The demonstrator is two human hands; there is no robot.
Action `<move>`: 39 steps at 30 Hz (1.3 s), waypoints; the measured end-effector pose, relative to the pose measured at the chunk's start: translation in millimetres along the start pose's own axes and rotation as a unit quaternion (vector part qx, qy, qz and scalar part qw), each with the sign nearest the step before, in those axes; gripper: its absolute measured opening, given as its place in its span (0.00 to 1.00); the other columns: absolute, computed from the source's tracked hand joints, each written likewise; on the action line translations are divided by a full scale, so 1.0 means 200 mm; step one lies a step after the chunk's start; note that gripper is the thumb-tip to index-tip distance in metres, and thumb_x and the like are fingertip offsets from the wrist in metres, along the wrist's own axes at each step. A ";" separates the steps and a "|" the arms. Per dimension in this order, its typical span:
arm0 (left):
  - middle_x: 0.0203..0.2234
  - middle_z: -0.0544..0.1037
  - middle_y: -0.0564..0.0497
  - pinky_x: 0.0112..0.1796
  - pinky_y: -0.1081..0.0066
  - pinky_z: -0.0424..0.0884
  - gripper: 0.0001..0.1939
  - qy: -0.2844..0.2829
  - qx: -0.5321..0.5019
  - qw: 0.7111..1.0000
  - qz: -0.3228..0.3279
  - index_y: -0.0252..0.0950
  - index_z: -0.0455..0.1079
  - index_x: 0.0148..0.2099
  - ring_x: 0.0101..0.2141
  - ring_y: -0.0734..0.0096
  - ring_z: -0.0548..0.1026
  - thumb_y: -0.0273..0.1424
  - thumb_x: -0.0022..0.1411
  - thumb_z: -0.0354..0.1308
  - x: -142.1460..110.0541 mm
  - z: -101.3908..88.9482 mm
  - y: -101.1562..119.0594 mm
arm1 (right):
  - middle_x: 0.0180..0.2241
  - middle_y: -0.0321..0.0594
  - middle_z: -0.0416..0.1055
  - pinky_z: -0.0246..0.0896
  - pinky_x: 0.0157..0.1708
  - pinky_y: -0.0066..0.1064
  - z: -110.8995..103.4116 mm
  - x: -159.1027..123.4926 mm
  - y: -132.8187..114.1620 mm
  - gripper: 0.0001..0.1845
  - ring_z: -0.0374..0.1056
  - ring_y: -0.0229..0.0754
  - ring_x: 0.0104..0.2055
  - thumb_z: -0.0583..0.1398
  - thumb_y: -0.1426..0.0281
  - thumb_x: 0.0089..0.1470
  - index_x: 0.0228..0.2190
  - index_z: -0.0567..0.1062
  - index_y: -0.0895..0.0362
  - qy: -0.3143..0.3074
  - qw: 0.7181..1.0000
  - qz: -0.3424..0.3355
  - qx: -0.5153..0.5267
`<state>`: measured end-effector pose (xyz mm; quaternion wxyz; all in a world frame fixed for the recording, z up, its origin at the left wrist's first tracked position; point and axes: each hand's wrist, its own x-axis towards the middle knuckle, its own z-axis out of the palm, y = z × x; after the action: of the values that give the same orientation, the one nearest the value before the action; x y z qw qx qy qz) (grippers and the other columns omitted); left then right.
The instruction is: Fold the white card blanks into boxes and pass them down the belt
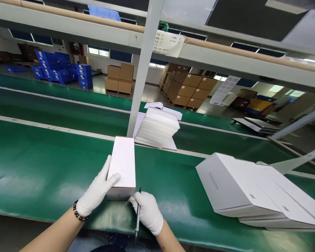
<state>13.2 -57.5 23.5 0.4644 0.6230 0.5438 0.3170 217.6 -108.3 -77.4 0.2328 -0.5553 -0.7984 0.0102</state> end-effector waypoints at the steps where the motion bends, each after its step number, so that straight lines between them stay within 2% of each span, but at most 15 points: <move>1: 0.68 0.48 0.48 0.64 0.60 0.48 0.49 -0.005 -0.005 1.000 0.004 0.34 0.32 0.72 0.66 0.56 0.47 0.52 0.60 0.49 0.00 0.00 -0.01 | 0.17 0.35 0.65 0.46 0.23 0.28 -0.02 -0.01 0.02 0.18 0.60 0.37 0.19 0.50 0.68 0.60 0.20 0.66 0.54 0.012 0.999 0.019 0.031; 3: 0.68 0.46 0.49 0.64 0.60 0.48 0.48 -0.017 -0.025 0.999 0.016 0.35 0.30 0.72 0.66 0.56 0.47 0.50 0.61 0.50 0.01 -0.02 -0.02 | 0.15 0.33 0.62 0.48 0.22 0.27 -0.10 -0.03 0.08 0.20 0.58 0.36 0.18 0.50 0.66 0.61 0.18 0.63 0.54 0.052 0.986 0.093 0.127; 5: 0.68 0.46 0.50 0.64 0.60 0.48 0.47 -0.045 -0.069 0.996 0.031 0.37 0.33 0.72 0.66 0.56 0.48 0.49 0.62 0.52 0.03 -0.03 -0.03 | 0.18 0.35 0.65 0.55 0.23 0.27 -0.22 -0.04 0.13 0.20 0.62 0.37 0.20 0.50 0.62 0.63 0.21 0.65 0.54 0.129 0.947 0.167 0.241; 7: 0.68 0.47 0.52 0.65 0.61 0.48 0.44 -0.096 -0.135 0.985 0.037 0.39 0.39 0.71 0.66 0.57 0.49 0.46 0.61 0.55 0.06 -0.03 -0.04 | 0.25 0.38 0.71 0.63 0.27 0.30 -0.36 -0.02 0.17 0.19 0.68 0.40 0.25 0.49 0.56 0.64 0.30 0.70 0.55 0.227 0.896 0.179 0.337; 9: 0.67 0.50 0.53 0.64 0.62 0.50 0.42 -0.160 -0.203 0.965 0.032 0.40 0.45 0.70 0.66 0.58 0.51 0.44 0.60 0.58 0.11 -0.02 -0.04 | 0.29 0.39 0.73 0.66 0.30 0.35 -0.52 0.04 0.19 0.21 0.69 0.42 0.28 0.48 0.53 0.64 0.41 0.71 0.55 0.289 0.864 0.141 0.388; 11: 0.66 0.56 0.53 0.64 0.61 0.53 0.40 -0.214 -0.250 0.944 0.026 0.40 0.50 0.69 0.64 0.57 0.55 0.43 0.59 0.60 0.16 0.01 -0.03 | 0.26 0.37 0.71 0.66 0.30 0.35 -0.64 0.14 0.20 0.24 0.68 0.41 0.27 0.47 0.52 0.63 0.42 0.73 0.55 0.289 0.864 0.111 0.396; 14: 0.63 0.62 0.51 0.63 0.59 0.54 0.37 -0.250 -0.264 0.931 0.027 0.38 0.57 0.66 0.63 0.53 0.59 0.41 0.57 0.61 0.21 0.05 -0.01 | 0.20 0.35 0.67 0.62 0.24 0.31 -0.74 0.34 0.21 0.24 0.64 0.38 0.22 0.53 0.49 0.59 0.30 0.75 0.56 0.194 0.895 0.141 0.376; 17: 0.62 0.64 0.48 0.62 0.55 0.54 0.36 -0.271 -0.267 0.924 0.035 0.36 0.59 0.65 0.61 0.50 0.61 0.40 0.57 0.61 0.23 0.07 0.00 | 0.13 0.31 0.61 0.56 0.18 0.28 -0.71 0.52 0.27 0.26 0.57 0.36 0.16 0.57 0.45 0.51 0.21 0.70 0.55 0.106 0.899 0.229 0.359; 20: 0.62 0.64 0.47 0.61 0.55 0.55 0.37 -0.282 -0.275 0.918 0.034 0.36 0.59 0.65 0.61 0.50 0.62 0.40 0.56 0.62 0.23 0.06 0.00 | 0.13 0.29 0.57 0.58 0.20 0.29 -0.64 0.63 0.33 0.26 0.56 0.35 0.16 0.56 0.44 0.47 0.18 0.64 0.53 0.102 0.894 0.282 0.334; 25: 0.64 0.60 0.48 0.62 0.58 0.54 0.38 -0.281 -0.267 0.921 0.029 0.36 0.57 0.66 0.62 0.53 0.59 0.42 0.56 0.62 0.24 0.06 -0.02 | 0.13 0.31 0.59 0.55 0.23 0.30 -0.60 0.65 0.38 0.26 0.58 0.37 0.18 0.54 0.46 0.50 0.16 0.62 0.53 0.112 0.911 0.287 0.275; 31: 0.65 0.58 0.47 0.63 0.58 0.53 0.41 -0.287 -0.256 0.923 0.030 0.36 0.55 0.67 0.63 0.52 0.58 0.45 0.56 0.62 0.24 0.05 -0.03 | 0.14 0.31 0.59 0.52 0.26 0.30 -0.59 0.65 0.37 0.25 0.57 0.38 0.21 0.53 0.48 0.52 0.16 0.61 0.52 0.099 0.929 0.279 0.221; 39: 0.65 0.58 0.48 0.63 0.57 0.51 0.38 -0.289 -0.232 0.928 0.043 0.38 0.55 0.67 0.64 0.52 0.57 0.45 0.58 0.60 0.24 0.04 -0.03 | 0.15 0.33 0.60 0.51 0.28 0.32 -0.59 0.65 0.37 0.24 0.59 0.41 0.23 0.52 0.50 0.51 0.15 0.60 0.52 0.099 0.939 0.271 0.184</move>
<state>28.3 -12.3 9.5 0.7189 0.5852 0.2701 0.2603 292.0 7.4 54.6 0.3974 -0.6964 -0.5744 0.1650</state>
